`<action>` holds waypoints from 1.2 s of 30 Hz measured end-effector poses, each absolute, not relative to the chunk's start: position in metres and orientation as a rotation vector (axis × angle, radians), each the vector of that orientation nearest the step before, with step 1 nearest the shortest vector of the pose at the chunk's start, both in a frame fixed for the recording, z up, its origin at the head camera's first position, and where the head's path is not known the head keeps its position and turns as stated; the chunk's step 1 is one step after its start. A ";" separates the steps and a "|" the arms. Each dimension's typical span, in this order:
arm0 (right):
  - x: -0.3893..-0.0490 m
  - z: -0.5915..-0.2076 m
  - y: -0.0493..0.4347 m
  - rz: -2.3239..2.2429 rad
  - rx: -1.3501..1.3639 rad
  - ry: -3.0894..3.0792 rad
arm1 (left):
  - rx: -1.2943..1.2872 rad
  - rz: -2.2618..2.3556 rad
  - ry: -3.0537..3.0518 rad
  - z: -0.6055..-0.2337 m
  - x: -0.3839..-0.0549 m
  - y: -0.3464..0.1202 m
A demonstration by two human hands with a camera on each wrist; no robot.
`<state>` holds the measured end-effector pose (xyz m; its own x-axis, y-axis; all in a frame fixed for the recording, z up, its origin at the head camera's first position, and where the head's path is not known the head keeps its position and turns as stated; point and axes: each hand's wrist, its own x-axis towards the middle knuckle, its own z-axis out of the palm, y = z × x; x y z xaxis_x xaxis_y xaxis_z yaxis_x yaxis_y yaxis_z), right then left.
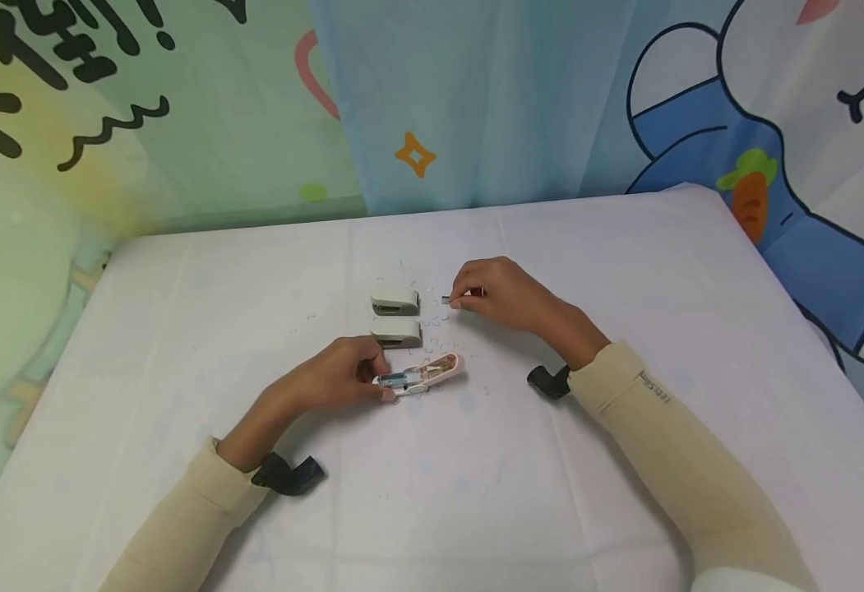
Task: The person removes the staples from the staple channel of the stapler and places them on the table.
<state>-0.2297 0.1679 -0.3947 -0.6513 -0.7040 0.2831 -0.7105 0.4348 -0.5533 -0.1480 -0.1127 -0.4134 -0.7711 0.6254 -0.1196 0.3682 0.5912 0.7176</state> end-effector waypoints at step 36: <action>-0.285 -0.406 0.174 0.812 1.056 -3.003 | 0.802 1.010 2.457 -0.413 -0.146 -0.112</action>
